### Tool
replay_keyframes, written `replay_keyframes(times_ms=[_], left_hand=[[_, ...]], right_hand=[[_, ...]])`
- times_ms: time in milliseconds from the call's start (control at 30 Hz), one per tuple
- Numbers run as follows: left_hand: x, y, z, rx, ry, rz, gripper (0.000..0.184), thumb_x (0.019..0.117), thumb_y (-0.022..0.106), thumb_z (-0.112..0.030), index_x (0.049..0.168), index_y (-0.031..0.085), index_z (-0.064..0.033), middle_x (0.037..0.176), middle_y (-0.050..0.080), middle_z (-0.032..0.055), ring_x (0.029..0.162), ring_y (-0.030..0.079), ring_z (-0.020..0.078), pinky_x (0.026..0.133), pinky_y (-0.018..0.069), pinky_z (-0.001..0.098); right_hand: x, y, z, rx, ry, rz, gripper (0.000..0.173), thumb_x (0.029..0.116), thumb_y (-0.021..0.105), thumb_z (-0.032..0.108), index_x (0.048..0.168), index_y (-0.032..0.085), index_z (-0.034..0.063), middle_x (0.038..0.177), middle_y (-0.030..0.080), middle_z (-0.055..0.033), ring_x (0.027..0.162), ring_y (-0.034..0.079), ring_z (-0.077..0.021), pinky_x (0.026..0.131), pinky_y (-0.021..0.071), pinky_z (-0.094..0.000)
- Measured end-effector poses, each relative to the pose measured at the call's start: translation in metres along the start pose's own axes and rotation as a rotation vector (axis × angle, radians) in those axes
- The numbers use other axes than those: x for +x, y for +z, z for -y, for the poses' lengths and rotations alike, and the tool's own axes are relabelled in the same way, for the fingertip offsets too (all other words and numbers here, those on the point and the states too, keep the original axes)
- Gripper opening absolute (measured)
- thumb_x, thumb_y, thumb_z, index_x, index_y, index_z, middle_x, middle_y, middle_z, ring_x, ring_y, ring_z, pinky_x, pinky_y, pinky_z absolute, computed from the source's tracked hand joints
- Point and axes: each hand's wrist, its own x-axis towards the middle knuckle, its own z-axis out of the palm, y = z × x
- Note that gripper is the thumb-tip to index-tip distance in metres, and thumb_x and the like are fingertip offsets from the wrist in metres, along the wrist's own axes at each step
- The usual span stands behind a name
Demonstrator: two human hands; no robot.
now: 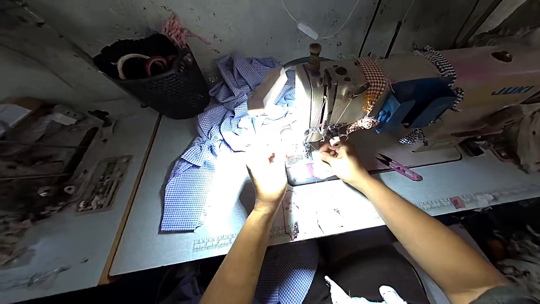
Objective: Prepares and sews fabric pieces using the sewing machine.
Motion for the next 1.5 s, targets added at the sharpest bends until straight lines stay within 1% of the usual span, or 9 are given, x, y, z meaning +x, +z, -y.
replay_keyframes(times_ms=[200,300,533,667,867,1000,1167,1367,1500], left_hand=[[-0.001,-0.003,-0.017,-0.068,-0.011,0.111,0.012,0.0972,0.061,-0.001,0.108,0.063,-0.0032,0.08,0.068,-0.0033,0.07,0.067,0.0057,0.066,0.0581,0.0235],[-0.006,-0.008,-0.021,0.072,0.063,0.135,0.014,0.0944,0.064,-0.002,0.109,0.062,-0.0019,0.086,0.07,-0.0009,0.074,0.069,0.0063,0.067,0.0602,0.0233],[-0.049,-0.036,-0.017,0.308,0.332,0.778,0.019,0.1013,0.061,-0.019,0.106,0.078,-0.0108,0.125,0.073,0.001,0.13,0.061,0.0151,0.117,0.0428,0.0418],[-0.06,-0.042,-0.021,0.256,0.356,1.03,0.02,0.102,0.059,-0.016,0.1,0.078,-0.0101,0.119,0.075,0.0006,0.132,0.06,0.0165,0.125,0.0292,0.0488],[-0.033,-0.035,-0.004,0.496,0.366,0.72,0.019,0.1014,0.061,-0.019,0.105,0.077,-0.0085,0.1,0.075,0.0044,0.092,0.072,0.011,0.084,0.0597,0.0302],[-0.024,-0.019,-0.014,0.513,0.392,0.639,0.017,0.0995,0.064,-0.02,0.102,0.078,-0.0098,0.097,0.076,0.0021,0.092,0.072,0.0075,0.086,0.0592,0.0272],[-0.038,-0.022,-0.013,0.479,0.379,0.634,0.019,0.1002,0.063,-0.02,0.103,0.078,-0.0086,0.095,0.077,0.0022,0.089,0.072,0.0051,0.084,0.0582,0.0234],[-0.035,-0.038,-0.006,0.553,0.381,0.582,0.016,0.0974,0.066,-0.018,0.102,0.079,-0.0088,0.095,0.077,0.0047,0.085,0.074,0.0105,0.077,0.0602,0.0285],[-0.011,-0.023,0.012,0.616,0.531,0.602,0.023,0.1022,0.058,-0.014,0.116,0.075,-0.0071,0.111,0.075,0.0084,0.1,0.072,0.0183,0.091,0.0575,0.0367]], right_hand=[[0.01,-0.002,-0.002,0.158,-0.021,-0.199,0.01,0.0889,0.074,0.001,0.097,0.069,-0.0041,0.085,0.071,-0.0064,0.078,0.066,-0.0052,0.078,0.0581,-0.0261],[0.002,-0.004,0.005,0.059,-0.069,-0.029,0.007,0.0932,0.068,0.005,0.093,0.07,-0.0016,0.079,0.067,-0.0059,0.068,0.063,-0.0082,0.067,0.0559,-0.0288],[-0.113,-0.014,0.04,-0.017,-0.496,0.384,0.016,0.0919,0.056,0.004,0.085,0.071,0.0013,0.08,0.066,-0.0092,0.082,0.065,-0.0159,0.079,0.0523,-0.0301],[-0.151,-0.032,0.052,0.011,-0.573,0.358,0.018,0.0991,0.055,0.008,0.094,0.071,0.0021,0.085,0.068,-0.0089,0.084,0.066,-0.0149,0.079,0.0535,-0.0259],[-0.088,-0.058,0.022,-0.203,-0.191,-0.072,0.015,0.0967,0.062,0.011,0.095,0.075,0.0019,0.088,0.07,-0.0045,0.078,0.066,-0.0065,0.073,0.0575,-0.0245],[-0.029,-0.022,0.014,-0.06,0.018,-0.06,0.026,0.0977,0.063,0.007,0.122,0.069,-0.0021,0.116,0.072,-0.016,0.096,0.073,-0.0191,0.087,0.0604,-0.0363],[0.008,0.012,0.026,-0.029,0.16,-0.176,0.024,0.092,0.075,0.019,0.097,0.073,-0.0042,0.089,0.07,-0.0175,0.084,0.066,-0.0258,0.081,0.0535,-0.047],[-0.012,0.007,0.012,-0.074,-0.131,-0.046,0.009,0.0935,0.065,0.004,0.091,0.073,0.0016,0.081,0.069,-0.0065,0.068,0.062,-0.0098,0.066,0.0542,-0.0287],[-0.028,0.004,0.003,-0.156,-0.398,0.074,0.011,0.0881,0.063,0.001,0.083,0.072,0.0014,0.081,0.067,-0.007,0.075,0.065,-0.0126,0.068,0.0553,-0.0288]])
